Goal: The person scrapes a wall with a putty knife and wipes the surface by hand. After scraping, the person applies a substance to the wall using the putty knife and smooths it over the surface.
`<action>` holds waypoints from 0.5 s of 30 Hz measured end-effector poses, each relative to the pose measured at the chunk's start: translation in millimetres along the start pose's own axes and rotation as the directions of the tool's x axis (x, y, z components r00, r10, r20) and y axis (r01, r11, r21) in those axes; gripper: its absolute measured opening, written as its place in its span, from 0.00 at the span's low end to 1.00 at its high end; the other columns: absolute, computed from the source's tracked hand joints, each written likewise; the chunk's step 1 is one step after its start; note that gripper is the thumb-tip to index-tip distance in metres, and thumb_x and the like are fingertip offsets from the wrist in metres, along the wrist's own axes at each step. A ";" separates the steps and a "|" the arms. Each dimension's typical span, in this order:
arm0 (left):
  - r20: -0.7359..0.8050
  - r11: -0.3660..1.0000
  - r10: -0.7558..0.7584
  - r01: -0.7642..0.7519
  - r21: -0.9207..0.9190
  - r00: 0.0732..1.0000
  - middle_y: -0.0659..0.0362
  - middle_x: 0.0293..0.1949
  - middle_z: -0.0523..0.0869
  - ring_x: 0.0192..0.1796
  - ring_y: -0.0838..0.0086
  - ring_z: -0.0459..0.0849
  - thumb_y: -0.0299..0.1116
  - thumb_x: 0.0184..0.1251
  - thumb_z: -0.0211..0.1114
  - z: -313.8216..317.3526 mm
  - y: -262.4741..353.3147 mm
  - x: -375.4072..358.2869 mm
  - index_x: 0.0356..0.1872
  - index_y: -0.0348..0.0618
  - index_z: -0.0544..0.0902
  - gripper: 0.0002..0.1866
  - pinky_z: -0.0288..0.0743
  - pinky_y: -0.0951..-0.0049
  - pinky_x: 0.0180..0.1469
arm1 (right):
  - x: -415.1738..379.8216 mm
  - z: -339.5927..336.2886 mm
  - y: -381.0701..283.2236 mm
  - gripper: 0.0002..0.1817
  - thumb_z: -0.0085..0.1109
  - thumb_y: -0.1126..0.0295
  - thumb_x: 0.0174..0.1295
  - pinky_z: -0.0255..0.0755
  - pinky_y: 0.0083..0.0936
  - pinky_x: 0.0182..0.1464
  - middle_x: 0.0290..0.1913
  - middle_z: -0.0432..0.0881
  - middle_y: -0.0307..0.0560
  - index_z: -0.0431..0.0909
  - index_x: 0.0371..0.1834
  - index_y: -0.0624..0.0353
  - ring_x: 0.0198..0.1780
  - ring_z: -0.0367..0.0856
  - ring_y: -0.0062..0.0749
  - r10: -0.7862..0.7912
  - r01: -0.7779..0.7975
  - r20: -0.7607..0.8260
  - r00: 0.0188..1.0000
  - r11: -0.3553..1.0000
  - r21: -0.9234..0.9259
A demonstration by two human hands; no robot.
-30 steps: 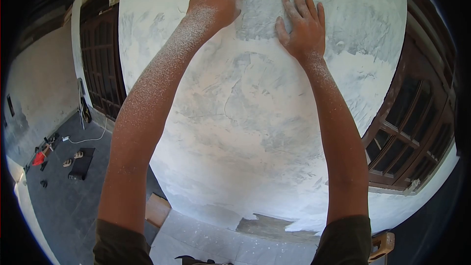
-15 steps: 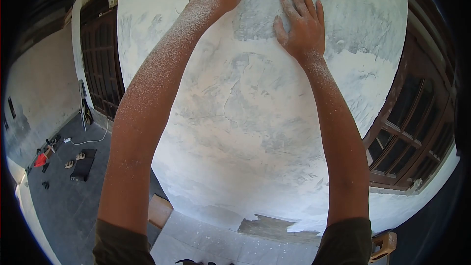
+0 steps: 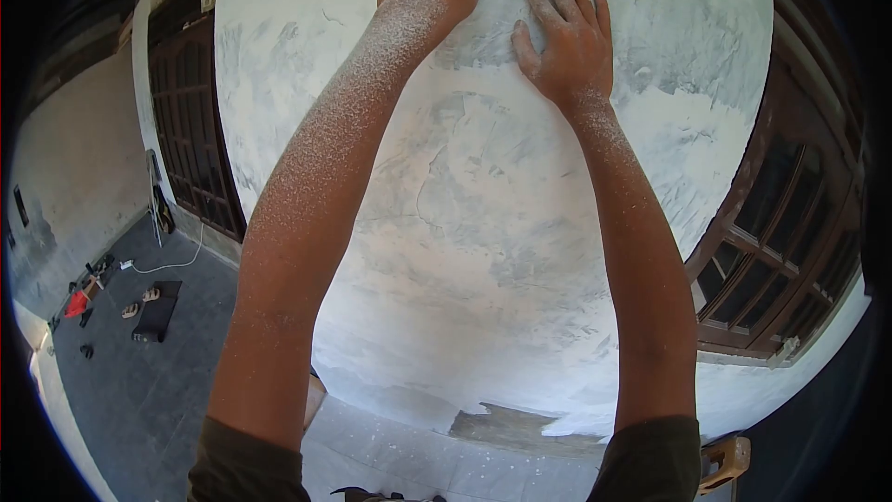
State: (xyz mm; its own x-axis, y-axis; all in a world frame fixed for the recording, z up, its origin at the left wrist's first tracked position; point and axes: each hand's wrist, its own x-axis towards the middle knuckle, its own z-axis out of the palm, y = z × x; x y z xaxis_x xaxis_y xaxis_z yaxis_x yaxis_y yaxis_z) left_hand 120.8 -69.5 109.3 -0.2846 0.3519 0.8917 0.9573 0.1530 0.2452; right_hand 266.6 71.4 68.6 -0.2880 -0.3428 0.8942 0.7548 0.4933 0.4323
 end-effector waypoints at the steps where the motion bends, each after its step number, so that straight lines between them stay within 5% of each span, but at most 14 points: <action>1: 0.009 0.999 0.031 -0.031 0.035 0.999 0.43 0.48 0.90 0.52 0.53 0.92 0.39 0.78 0.59 4.3 1.8 -15.9 0.68 0.42 0.80 0.23 0.87 0.53 0.54 | -0.2 -0.3 0.4 0.30 0.64 0.55 0.67 0.41 0.51 0.85 0.79 0.70 0.44 0.78 0.73 0.44 0.83 0.59 0.42 -0.001 0.001 0.002 1.000 1.000 0.001; 2: -0.119 0.999 0.019 -0.015 0.035 0.993 0.45 0.48 0.91 0.51 0.52 0.92 0.44 0.79 0.59 25.9 -1.0 -32.9 0.73 0.49 0.77 0.25 0.86 0.52 0.57 | 0.5 -1.3 0.3 0.30 0.64 0.55 0.67 0.41 0.51 0.85 0.79 0.70 0.44 0.78 0.73 0.44 0.83 0.59 0.42 -0.001 0.001 0.012 1.000 1.000 -0.011; 4: -0.027 0.999 -0.042 0.042 0.002 0.999 0.45 0.49 0.91 0.51 0.52 0.92 0.44 0.80 0.58 29.6 -0.1 -58.0 0.73 0.50 0.77 0.25 0.85 0.51 0.57 | -0.1 -2.0 -1.7 0.30 0.64 0.55 0.67 0.41 0.51 0.85 0.79 0.70 0.44 0.78 0.73 0.45 0.83 0.59 0.42 0.002 -0.002 0.019 1.000 1.000 -0.022; 7: -0.131 1.000 -0.003 0.006 0.023 0.991 0.44 0.50 0.90 0.51 0.51 0.91 0.46 0.80 0.57 29.6 -0.4 -25.1 0.74 0.52 0.75 0.26 0.85 0.50 0.58 | -0.6 -2.2 -0.8 0.30 0.63 0.55 0.67 0.41 0.50 0.86 0.79 0.70 0.43 0.78 0.73 0.45 0.83 0.59 0.41 0.002 -0.002 0.009 1.000 1.000 0.005; 8: -0.022 0.999 0.036 -0.036 0.004 0.999 0.43 0.50 0.90 0.51 0.52 0.92 0.41 0.79 0.59 12.9 1.2 -8.8 0.77 0.44 0.72 0.29 0.88 0.54 0.53 | -1.0 -2.0 -1.0 0.30 0.63 0.54 0.67 0.41 0.50 0.86 0.79 0.70 0.43 0.78 0.73 0.45 0.83 0.59 0.40 0.001 -0.001 0.012 1.000 1.000 -0.006; 10: 0.032 0.996 -0.085 0.086 -0.037 0.996 0.40 0.63 0.82 0.64 0.49 0.82 0.41 0.82 0.51 6.3 6.0 12.7 0.74 0.45 0.72 0.24 0.76 0.52 0.67 | 2.1 -2.0 -0.1 0.30 0.63 0.54 0.67 0.41 0.50 0.86 0.79 0.70 0.43 0.78 0.73 0.45 0.83 0.59 0.40 -0.001 0.002 0.009 1.000 1.000 -0.018; 13: -0.061 1.000 -0.025 0.024 -0.018 0.998 0.42 0.52 0.89 0.53 0.50 0.91 0.42 0.77 0.61 31.3 4.6 -16.9 0.76 0.43 0.72 0.30 0.87 0.55 0.55 | -1.1 -0.5 0.8 0.31 0.64 0.53 0.67 0.41 0.51 0.85 0.79 0.70 0.43 0.78 0.73 0.44 0.84 0.58 0.41 -0.009 0.010 0.019 1.000 0.999 -0.033; 14: 0.183 0.991 -0.134 0.126 0.051 0.974 0.39 0.65 0.81 0.66 0.50 0.82 0.44 0.84 0.49 21.5 8.9 -31.3 0.83 0.49 0.58 0.32 0.73 0.51 0.71 | -0.8 0.5 1.6 0.31 0.65 0.51 0.67 0.41 0.51 0.85 0.79 0.70 0.44 0.77 0.73 0.44 0.84 0.58 0.42 -0.013 0.014 0.023 1.000 0.999 -0.037; 15: 0.186 0.990 -0.137 0.129 0.055 0.973 0.39 0.65 0.81 0.66 0.50 0.82 0.44 0.84 0.49 21.4 8.1 -33.3 0.83 0.49 0.58 0.32 0.73 0.51 0.71 | -2.8 1.3 0.3 0.31 0.65 0.51 0.67 0.41 0.51 0.85 0.79 0.70 0.44 0.77 0.73 0.44 0.84 0.58 0.42 -0.012 0.012 0.026 1.000 0.999 -0.032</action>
